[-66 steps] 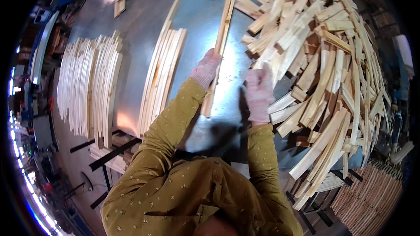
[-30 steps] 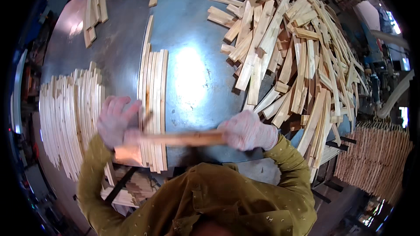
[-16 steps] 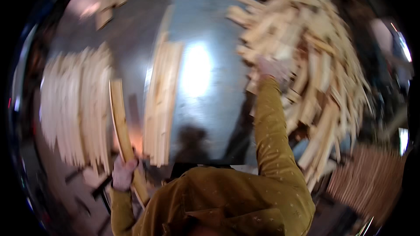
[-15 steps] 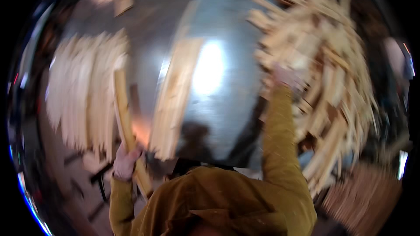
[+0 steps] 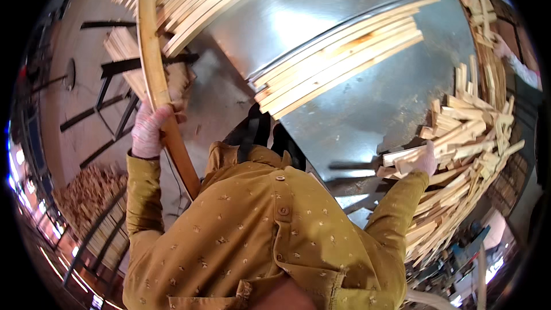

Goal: The person sorts thin wooden slats on a metal table, picking them up from a pile and arranging them into neat stacks. They repeatedly gather slats, align them, and place them into organized piles while wearing gloves.

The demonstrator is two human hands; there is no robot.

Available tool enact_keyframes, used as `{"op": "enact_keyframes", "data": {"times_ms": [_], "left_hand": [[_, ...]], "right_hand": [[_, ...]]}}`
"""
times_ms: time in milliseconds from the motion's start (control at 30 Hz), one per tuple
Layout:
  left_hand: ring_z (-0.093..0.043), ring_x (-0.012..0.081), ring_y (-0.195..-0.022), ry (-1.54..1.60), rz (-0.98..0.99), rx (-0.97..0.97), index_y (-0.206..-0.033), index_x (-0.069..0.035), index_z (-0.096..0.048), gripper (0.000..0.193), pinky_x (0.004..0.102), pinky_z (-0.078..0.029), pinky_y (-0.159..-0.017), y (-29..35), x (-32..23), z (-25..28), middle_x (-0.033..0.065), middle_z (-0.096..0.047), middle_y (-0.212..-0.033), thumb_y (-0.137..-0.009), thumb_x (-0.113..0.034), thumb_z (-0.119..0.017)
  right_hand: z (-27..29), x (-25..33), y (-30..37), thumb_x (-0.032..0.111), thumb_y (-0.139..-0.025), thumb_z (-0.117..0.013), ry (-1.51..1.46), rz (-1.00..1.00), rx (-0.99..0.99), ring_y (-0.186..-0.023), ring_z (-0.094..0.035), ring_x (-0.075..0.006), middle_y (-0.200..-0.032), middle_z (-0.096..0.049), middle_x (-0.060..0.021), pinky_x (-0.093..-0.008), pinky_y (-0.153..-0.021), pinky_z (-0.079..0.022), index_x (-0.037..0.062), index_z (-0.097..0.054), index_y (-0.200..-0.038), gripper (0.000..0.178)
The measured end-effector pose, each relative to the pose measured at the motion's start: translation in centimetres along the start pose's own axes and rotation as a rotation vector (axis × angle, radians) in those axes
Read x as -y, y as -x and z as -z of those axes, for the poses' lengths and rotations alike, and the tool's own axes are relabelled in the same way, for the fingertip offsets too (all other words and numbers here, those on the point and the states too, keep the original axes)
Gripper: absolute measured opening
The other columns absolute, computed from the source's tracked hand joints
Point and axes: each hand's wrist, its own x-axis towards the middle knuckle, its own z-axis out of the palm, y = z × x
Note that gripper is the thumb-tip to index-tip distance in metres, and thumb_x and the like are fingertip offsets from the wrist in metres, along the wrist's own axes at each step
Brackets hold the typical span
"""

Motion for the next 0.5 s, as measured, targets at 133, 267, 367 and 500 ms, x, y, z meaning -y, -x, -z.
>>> {"op": "enact_keyframes", "data": {"times_ms": [133,267,367,500], "left_hand": [[-0.063,0.0189,-0.093,-0.083,-0.080,-0.286,-0.137,-0.002,-0.049,0.061,0.0363,-0.057,-0.080,5.8,2.1,3.4,0.0085,-0.061,-0.110,-0.086,-0.026,-0.071],[-0.063,0.0190,-0.083,-0.006,-0.347,-0.611,-0.132,0.001,-0.052,0.045,0.0322,-0.054,-0.071,8.6,0.4,10.4,0.0110,-0.064,-0.100,-0.091,-0.014,-0.062],[-0.060,0.0184,-0.072,-0.205,-0.386,-0.795,-0.125,0.000,-0.053,0.032,0.0297,-0.053,-0.064,8.0,0.2,21.8,0.0101,-0.063,-0.090,-0.093,-0.006,-0.056],[-0.053,0.0153,-0.052,-0.205,-0.285,-1.023,-0.130,-0.012,-0.050,0.043,0.0319,-0.045,-0.046,4.0,1.4,38.0,0.0040,-0.056,-0.071,-0.089,-0.003,-0.058]], "right_hand": [[-2.9,2.4,9.4,0.035,-0.081,-0.077,-0.598,-0.037,0.011,-0.113,-0.059,-0.0315,-0.130,-0.059,-0.0210,-0.0458,-0.095,-0.049,0.0015,-0.046,-0.142,0.076],[-9.6,0.7,16.4,0.044,-0.077,-0.072,0.052,0.337,0.040,-0.116,-0.054,-0.0368,-0.132,-0.054,-0.0231,-0.0488,-0.092,-0.048,-0.0057,-0.039,-0.145,0.090],[-11.6,5.8,22.8,0.057,-0.078,-0.070,0.051,0.200,0.001,-0.112,-0.057,-0.0380,-0.127,-0.056,-0.0267,-0.0495,-0.092,-0.047,-0.0061,-0.037,-0.143,0.097],[-13.5,13.0,24.4,0.071,-0.075,-0.070,0.124,-0.015,-0.320,-0.103,-0.063,-0.0424,-0.116,-0.060,-0.0333,-0.0495,-0.091,-0.052,-0.0065,-0.030,-0.136,0.106]]}}
